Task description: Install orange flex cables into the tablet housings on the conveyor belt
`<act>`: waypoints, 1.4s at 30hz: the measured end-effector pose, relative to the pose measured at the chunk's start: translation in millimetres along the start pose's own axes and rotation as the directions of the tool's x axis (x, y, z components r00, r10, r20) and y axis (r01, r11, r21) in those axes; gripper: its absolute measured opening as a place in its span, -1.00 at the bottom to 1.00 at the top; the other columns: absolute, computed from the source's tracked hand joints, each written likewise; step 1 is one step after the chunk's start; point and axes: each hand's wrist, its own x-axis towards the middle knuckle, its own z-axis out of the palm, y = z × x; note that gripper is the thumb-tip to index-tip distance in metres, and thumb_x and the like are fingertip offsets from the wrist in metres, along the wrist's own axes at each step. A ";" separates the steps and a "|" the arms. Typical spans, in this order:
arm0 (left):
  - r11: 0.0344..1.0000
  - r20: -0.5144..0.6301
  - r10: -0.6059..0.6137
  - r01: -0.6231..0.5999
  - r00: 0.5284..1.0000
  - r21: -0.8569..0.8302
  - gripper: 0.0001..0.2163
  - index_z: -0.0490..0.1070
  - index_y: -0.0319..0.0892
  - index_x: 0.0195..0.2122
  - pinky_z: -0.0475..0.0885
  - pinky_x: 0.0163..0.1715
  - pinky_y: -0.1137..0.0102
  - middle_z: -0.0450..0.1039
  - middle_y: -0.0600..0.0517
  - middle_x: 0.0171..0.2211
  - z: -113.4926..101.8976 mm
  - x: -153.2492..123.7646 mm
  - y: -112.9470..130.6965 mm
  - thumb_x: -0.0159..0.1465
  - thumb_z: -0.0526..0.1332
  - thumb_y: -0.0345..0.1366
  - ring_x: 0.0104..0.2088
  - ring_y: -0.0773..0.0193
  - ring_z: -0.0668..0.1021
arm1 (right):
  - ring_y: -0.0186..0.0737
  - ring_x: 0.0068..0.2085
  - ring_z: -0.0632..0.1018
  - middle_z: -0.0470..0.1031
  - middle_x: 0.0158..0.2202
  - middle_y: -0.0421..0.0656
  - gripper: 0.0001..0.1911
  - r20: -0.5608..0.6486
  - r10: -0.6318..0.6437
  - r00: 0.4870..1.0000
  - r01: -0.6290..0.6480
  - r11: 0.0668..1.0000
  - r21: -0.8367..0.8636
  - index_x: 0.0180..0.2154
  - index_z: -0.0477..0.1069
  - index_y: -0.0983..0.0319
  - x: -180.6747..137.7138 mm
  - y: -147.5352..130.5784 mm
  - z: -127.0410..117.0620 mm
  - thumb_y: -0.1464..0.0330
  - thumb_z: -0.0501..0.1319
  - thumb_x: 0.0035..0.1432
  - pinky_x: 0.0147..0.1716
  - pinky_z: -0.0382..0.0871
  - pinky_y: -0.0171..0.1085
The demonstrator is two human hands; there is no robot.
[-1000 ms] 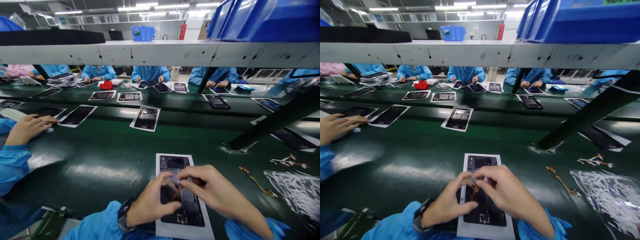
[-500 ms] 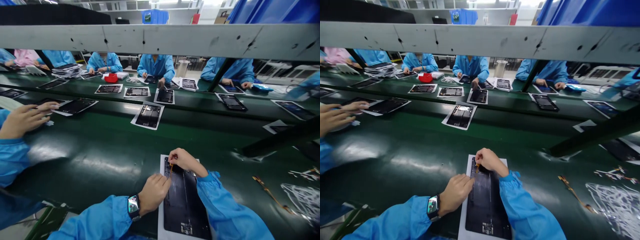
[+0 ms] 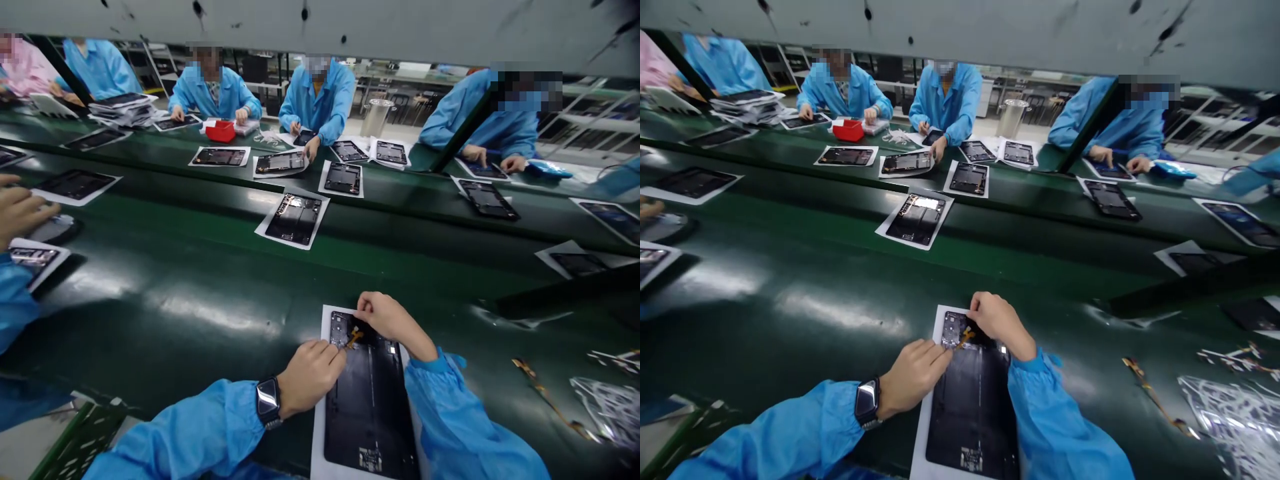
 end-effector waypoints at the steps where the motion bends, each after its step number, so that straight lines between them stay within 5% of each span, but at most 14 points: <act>1: 1.000 0.013 0.004 -0.004 1.000 -0.001 -0.88 0.30 -0.29 -0.13 0.31 -0.45 0.33 0.40 0.01 -0.37 -0.2 0.0 0.2 0.40 0.02 -0.47 -0.39 0.24 0.48 | -0.31 -0.46 0.44 0.46 -0.50 -0.24 -0.90 0.006 0.016 1.000 -0.016 1.000 -0.005 -0.44 0.41 0.19 -4.0 3.2 0.7 0.38 0.28 0.12 -0.50 0.10 -0.34; 11: 1.000 0.052 0.004 -0.006 0.999 0.024 -0.88 0.30 -0.29 -0.11 0.32 -0.43 0.34 0.39 0.00 -0.36 1.6 -0.4 3.7 0.39 0.03 -0.46 -0.38 0.23 0.47 | -0.28 -0.46 0.46 0.49 -0.52 -0.23 -0.90 0.004 0.049 0.999 -0.049 0.998 0.026 -0.47 0.43 0.18 -22.5 0.0 21.1 0.45 0.25 0.07 -0.50 0.09 -0.33; 30: 0.999 0.004 -0.032 0.032 0.999 0.031 -0.86 0.29 -0.28 -0.11 0.29 -0.45 0.33 0.36 0.00 -0.38 -6.0 1.6 -1.0 0.40 -0.03 -0.46 -0.41 0.25 0.47 | -0.22 -0.37 0.48 0.50 -0.41 -0.18 -0.88 -0.062 -0.175 0.983 0.181 0.977 0.109 -0.40 0.45 0.20 -7.0 -7.1 28.0 0.40 0.15 0.14 -0.36 0.24 -0.31; 42: 0.998 -0.009 -0.045 0.045 0.999 0.033 -0.87 0.28 -0.27 -0.11 0.30 -0.42 0.33 0.35 0.00 -0.37 -0.9 3.1 -1.7 0.39 -0.01 -0.47 -0.40 0.25 0.47 | -0.28 -0.47 0.45 0.47 -0.52 -0.25 -0.92 -0.042 -0.110 0.993 0.114 0.986 0.123 -0.45 0.41 0.19 8.1 -13.8 30.0 0.43 0.22 0.09 -0.47 0.16 -0.33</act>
